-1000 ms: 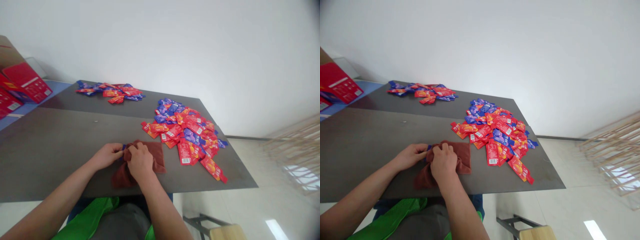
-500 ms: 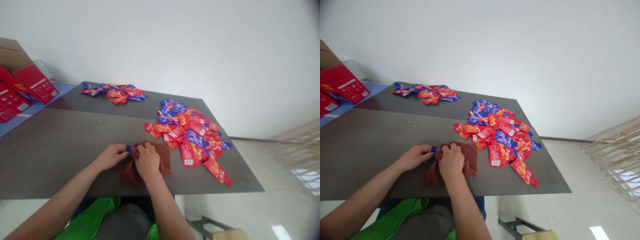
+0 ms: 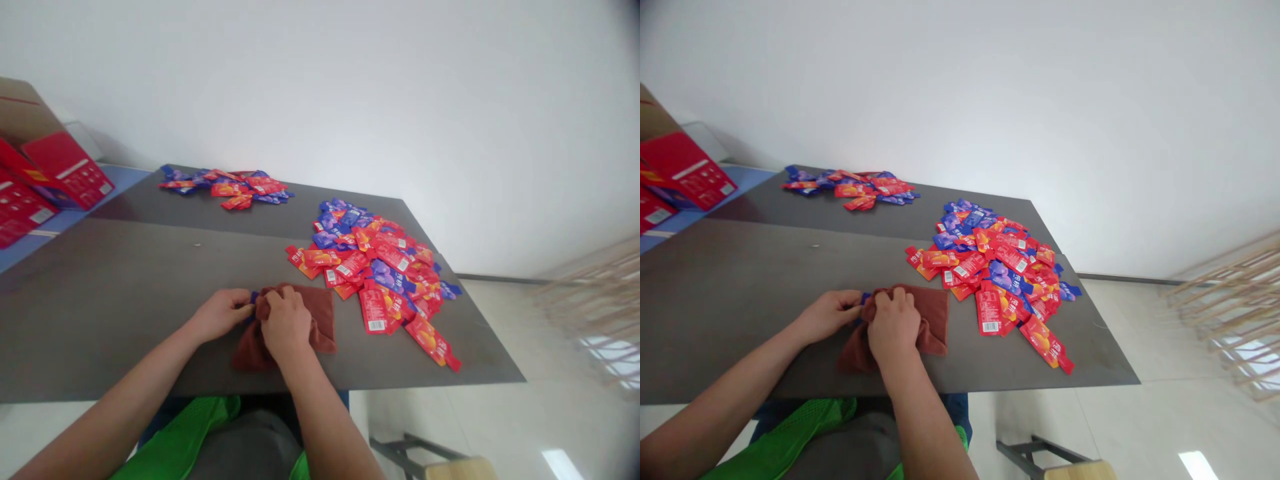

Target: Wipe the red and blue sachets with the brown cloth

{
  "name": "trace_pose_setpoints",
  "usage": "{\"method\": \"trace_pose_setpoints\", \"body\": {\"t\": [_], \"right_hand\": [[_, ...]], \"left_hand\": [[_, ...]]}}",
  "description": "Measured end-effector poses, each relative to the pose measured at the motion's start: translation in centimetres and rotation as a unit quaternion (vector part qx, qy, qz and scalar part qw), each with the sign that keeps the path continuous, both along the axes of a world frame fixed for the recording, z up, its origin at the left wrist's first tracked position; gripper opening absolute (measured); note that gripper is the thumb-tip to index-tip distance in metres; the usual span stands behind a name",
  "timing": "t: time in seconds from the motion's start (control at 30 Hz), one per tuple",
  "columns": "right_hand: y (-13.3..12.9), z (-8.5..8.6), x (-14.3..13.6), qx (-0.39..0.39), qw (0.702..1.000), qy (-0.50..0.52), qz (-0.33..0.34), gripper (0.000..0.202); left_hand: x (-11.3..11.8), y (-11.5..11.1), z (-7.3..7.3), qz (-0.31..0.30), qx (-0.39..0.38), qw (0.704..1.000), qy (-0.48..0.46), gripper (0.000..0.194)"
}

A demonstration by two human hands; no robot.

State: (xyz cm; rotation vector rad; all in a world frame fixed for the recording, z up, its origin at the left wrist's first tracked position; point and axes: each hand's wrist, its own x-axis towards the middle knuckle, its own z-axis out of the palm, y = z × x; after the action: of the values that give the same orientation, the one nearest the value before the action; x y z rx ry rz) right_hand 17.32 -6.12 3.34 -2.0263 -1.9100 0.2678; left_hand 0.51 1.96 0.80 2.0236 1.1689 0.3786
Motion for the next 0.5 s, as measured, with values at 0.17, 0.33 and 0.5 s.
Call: {"method": "trace_pose_setpoints", "body": {"t": [0.17, 0.33, 0.5], "right_hand": [[-0.2, -0.3, 4.2, -0.029, 0.994, -0.035, -0.102, 0.016], [-0.2, 1.5, 1.5, 0.026, 1.000, 0.001, -0.016, 0.016], [-0.5, 0.4, 1.3, -0.019, 0.999, -0.025, -0.041, 0.016]], "left_hand": [[-0.3, 0.1, -0.2, -0.008, -0.012, 1.000, -0.006, 0.037], [-0.8, 0.5, -0.6, -0.014, -0.046, 0.998, -0.042, 0.034], [-0.4, 0.1, -0.1, -0.001, -0.031, 0.999, -0.008, 0.034]]}}
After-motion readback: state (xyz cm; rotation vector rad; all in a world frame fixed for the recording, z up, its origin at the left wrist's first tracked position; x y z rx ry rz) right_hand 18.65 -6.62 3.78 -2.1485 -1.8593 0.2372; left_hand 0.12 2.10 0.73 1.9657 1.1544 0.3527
